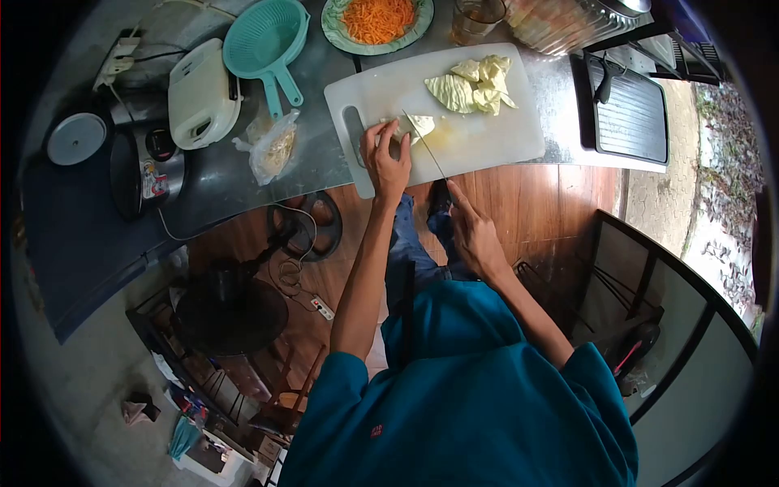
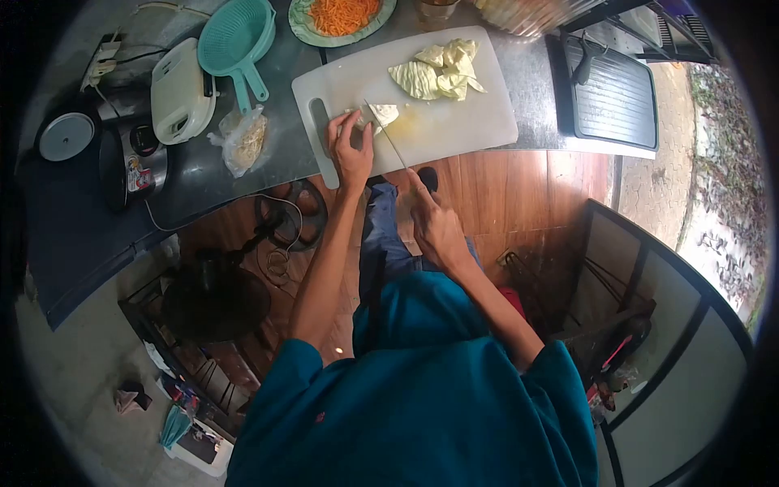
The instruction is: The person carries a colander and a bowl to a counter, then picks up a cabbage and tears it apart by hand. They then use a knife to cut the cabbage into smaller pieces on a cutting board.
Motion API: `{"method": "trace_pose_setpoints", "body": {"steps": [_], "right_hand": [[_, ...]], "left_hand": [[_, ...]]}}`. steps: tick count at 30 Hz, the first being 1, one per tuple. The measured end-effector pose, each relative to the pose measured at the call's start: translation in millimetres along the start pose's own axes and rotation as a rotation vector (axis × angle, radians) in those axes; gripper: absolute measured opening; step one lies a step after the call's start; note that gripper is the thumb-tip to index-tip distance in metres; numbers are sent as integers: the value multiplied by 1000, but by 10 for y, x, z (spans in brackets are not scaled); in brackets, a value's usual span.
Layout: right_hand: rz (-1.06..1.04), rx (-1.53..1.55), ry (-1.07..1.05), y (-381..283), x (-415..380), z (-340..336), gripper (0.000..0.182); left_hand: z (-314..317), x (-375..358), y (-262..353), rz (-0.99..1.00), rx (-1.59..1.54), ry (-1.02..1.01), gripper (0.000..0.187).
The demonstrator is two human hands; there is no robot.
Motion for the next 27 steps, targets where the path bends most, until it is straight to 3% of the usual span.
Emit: {"method": "trace_pose_setpoints", "body": {"steps": [3, 7, 9, 16, 23, 27], "right_hand": [[62, 155, -13, -37, -70, -86, 55], [12, 87, -28, -80, -79, -102, 51], [253, 10, -166, -61, -83, -78, 48], [97, 122, -42, 57, 209, 193, 38], [186, 53, -129, 12, 303, 85, 37], [78, 61, -28, 76, 342, 138, 36]], "left_hand": [[-54, -45, -33, -29, -17, 25, 30], [-34, -91, -66, -27, -32, 25, 19], [-44, -93, -57, -35, -44, 36, 14], [-65, -93, -86, -55, 41, 61, 14], [-27, -84, -84, -60, 40, 33, 18], [-17, -86, -83, 14, 101, 54, 18]]}}
Point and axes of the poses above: each hand's wrist, its own x-axis towards the middle knuckle, its own z-axis out of the palm, y = z × x, the point moved 7 cm from there along x, towards the middle knuckle, and after that the axes turned 13 degrees about y, right-handed, at the moved point
